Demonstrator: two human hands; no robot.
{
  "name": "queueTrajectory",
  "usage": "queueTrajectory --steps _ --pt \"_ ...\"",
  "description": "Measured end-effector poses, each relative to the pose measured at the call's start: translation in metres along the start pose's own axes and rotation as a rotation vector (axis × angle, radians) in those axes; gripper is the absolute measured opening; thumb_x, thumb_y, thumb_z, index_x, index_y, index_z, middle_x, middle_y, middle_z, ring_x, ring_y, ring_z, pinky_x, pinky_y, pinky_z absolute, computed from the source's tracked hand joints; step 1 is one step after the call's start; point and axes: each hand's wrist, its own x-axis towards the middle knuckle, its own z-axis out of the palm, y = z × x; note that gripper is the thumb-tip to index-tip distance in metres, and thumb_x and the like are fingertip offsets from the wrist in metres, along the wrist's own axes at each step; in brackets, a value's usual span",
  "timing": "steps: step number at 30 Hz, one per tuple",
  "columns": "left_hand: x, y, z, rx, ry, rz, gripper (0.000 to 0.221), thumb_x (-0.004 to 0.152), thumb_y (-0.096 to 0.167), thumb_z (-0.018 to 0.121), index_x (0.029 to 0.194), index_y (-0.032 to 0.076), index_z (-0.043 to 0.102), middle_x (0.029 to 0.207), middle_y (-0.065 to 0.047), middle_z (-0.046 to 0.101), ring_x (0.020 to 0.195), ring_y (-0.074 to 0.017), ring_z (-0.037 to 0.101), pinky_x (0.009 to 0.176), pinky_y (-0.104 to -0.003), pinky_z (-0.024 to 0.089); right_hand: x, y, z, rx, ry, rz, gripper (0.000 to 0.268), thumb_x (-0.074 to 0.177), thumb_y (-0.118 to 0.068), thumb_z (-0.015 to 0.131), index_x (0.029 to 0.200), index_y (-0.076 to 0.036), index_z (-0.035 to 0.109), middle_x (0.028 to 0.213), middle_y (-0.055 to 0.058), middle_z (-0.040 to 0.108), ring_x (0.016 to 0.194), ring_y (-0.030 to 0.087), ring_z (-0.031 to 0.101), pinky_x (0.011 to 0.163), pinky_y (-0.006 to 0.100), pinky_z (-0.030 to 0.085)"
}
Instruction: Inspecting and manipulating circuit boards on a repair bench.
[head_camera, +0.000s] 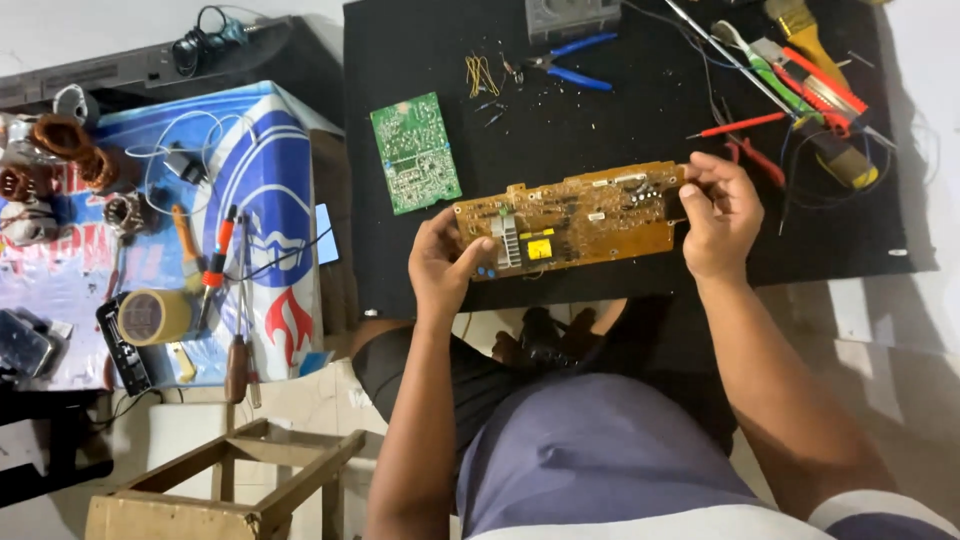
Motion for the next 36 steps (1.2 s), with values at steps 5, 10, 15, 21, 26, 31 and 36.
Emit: queueTrajectory --steps 5,10,15,21,26,31,36 --pt "0.000 -0.011 0.001 0.021 0.012 0.003 0.056 0.075 0.005 0.096 0.122 -0.003 0.068 0.095 -0.008 0.057 0.083 -0.0150 0.063 0.073 -0.029 0.057 0.005 0.001 0.000 0.041 -0.014 0.012 0.031 0.096 0.008 0.067 0.127 0.006 0.067 0.102 0.015 0.068 0.099 0.020 0.064 0.092 0.033 0.052" --pt "-0.007 0.012 0.012 -0.018 0.033 0.002 0.056 0.082 0.007 0.094 0.128 -0.005 0.064 0.100 -0.010 0.065 0.093 -0.0181 0.068 0.081 -0.034 0.059 0.004 0.003 -0.003 0.074 -0.024 -0.003 0.033 0.095 0.009 0.069 0.127 0.009 0.065 0.101 0.018 0.067 0.099 0.023 0.064 0.092 0.035 0.052" --pt "0.009 0.029 0.009 -0.016 0.014 0.085 0.042 0.084 0.006 0.089 0.118 0.003 0.065 0.110 -0.010 0.067 0.109 -0.0198 0.067 0.096 -0.036 0.057 0.007 -0.012 -0.013 0.154 -0.044 -0.036 0.035 0.099 0.009 0.068 0.132 0.009 0.058 0.110 0.025 0.066 0.109 0.031 0.068 0.099 0.039 0.054" --pt "0.033 0.063 0.021 0.100 -0.095 0.293 0.035 0.094 -0.004 0.078 0.113 0.018 0.060 0.112 -0.005 0.058 0.105 -0.0237 0.061 0.090 -0.040 0.058 0.022 -0.037 -0.016 0.129 -0.072 -0.111 0.028 0.107 0.010 0.064 0.132 0.005 0.052 0.117 0.029 0.068 0.113 0.033 0.069 0.094 0.036 0.056" --pt "0.018 0.024 0.012 0.320 -0.123 0.423 0.026 0.101 0.011 0.075 0.117 0.021 0.057 0.117 -0.004 0.062 0.115 -0.0317 0.063 0.099 -0.054 0.057 0.004 -0.032 -0.024 0.026 -0.124 -0.154 0.031 0.105 0.020 0.066 0.131 0.010 0.052 0.111 0.030 0.068 0.108 0.036 0.070 0.102 0.043 0.060" --pt "-0.009 0.027 -0.002 0.431 -0.169 0.319 0.048 0.078 -0.027 0.061 0.103 0.014 0.060 0.120 -0.010 0.053 0.118 -0.0335 0.056 0.095 -0.051 0.055 -0.026 -0.037 -0.043 -0.069 -0.139 0.140 0.031 0.104 0.011 0.064 0.134 0.007 0.054 0.123 0.028 0.069 0.115 0.031 0.070 0.100 0.035 0.056" --pt "-0.003 0.032 -0.003 0.422 -0.191 0.217 0.039 0.092 -0.011 0.069 0.123 0.012 0.061 0.127 -0.014 0.056 0.124 -0.0354 0.057 0.102 -0.052 0.053 -0.018 -0.028 -0.038 -0.021 -0.076 0.142 0.026 0.106 0.011 0.060 0.132 0.009 0.055 0.117 0.026 0.066 0.112 0.030 0.067 0.098 0.038 0.061"
